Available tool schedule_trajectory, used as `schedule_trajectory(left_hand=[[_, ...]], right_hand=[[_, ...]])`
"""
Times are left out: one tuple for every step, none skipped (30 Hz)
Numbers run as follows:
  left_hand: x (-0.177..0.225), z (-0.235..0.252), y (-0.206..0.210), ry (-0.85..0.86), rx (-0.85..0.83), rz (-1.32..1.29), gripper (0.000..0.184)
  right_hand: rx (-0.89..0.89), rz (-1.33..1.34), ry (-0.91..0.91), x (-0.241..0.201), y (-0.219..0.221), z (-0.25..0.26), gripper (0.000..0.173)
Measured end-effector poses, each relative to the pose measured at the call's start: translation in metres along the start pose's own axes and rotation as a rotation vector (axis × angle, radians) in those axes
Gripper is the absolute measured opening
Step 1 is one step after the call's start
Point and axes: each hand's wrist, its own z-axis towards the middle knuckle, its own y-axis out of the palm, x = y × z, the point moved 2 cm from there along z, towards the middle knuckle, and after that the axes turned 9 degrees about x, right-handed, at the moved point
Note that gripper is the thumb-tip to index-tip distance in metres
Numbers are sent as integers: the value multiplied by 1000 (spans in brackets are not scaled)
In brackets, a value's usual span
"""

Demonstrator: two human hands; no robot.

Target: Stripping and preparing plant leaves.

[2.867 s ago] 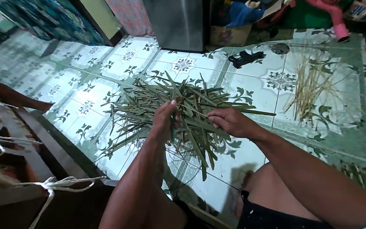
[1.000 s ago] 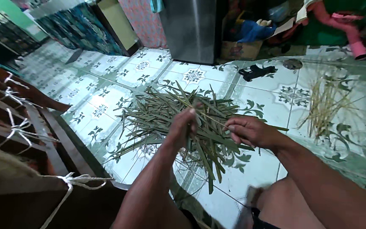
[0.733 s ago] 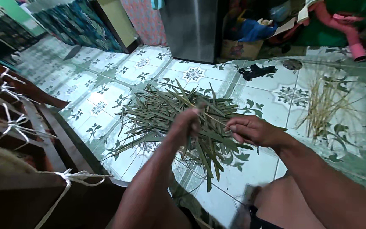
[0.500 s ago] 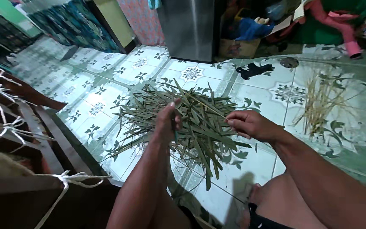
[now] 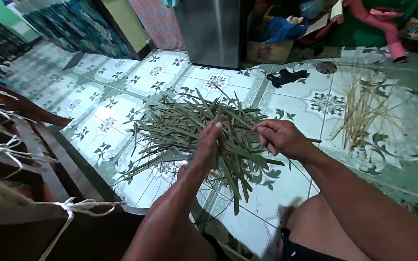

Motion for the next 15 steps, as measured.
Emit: schedule_trajectory(left_hand=[[-3, 0, 2, 15, -40, 39, 44], [-5, -2, 7, 6, -118, 118, 47], [-7, -4, 12, -23, -201, 199, 48], [-8, -6, 18, -51, -259, 247, 45], [-8, -6, 20, -73, -273, 245, 42], [-4, -4, 17, -82, -246, 204, 40], [1, -1, 10, -78, -186, 128, 40], [6, 4, 1, -63, -120, 41, 39], [11, 10, -8, -47, -75, -37, 40], [13, 13, -14, -49, -55, -100, 41], [12, 12, -14, -63, -64, -116, 42], [10, 8, -11, -81, -94, -96, 43], [7, 3, -6, -104, -137, -64, 43], [6, 0, -3, -123, -165, -30, 43], [7, 1, -4, -127, -154, -18, 42]], right_hand=[[-3, -49, -1, 1, 1, 1, 26], [-15, -106, -5, 1, 2, 1, 27], [-31, -153, -21, 1, 5, 0, 28], [-50, -190, -56, 2, 7, -2, 28], [-64, -215, -107, 2, 9, -3, 28], [-81, -226, -151, 2, 10, -4, 27], [-100, -231, -177, 2, 8, -4, 28], [-119, -236, -185, 1, 6, -5, 29], [-129, -244, -193, 2, 4, -5, 30], [-136, -252, -202, 2, 3, -5, 30], [-143, -259, -215, 3, 4, -5, 30], [-148, -259, -221, 4, 5, -5, 30], [-155, -253, -212, 4, 5, -5, 31], [-158, -253, -205, 2, 4, -6, 31], [-158, -259, -203, 1, 2, -6, 31]])
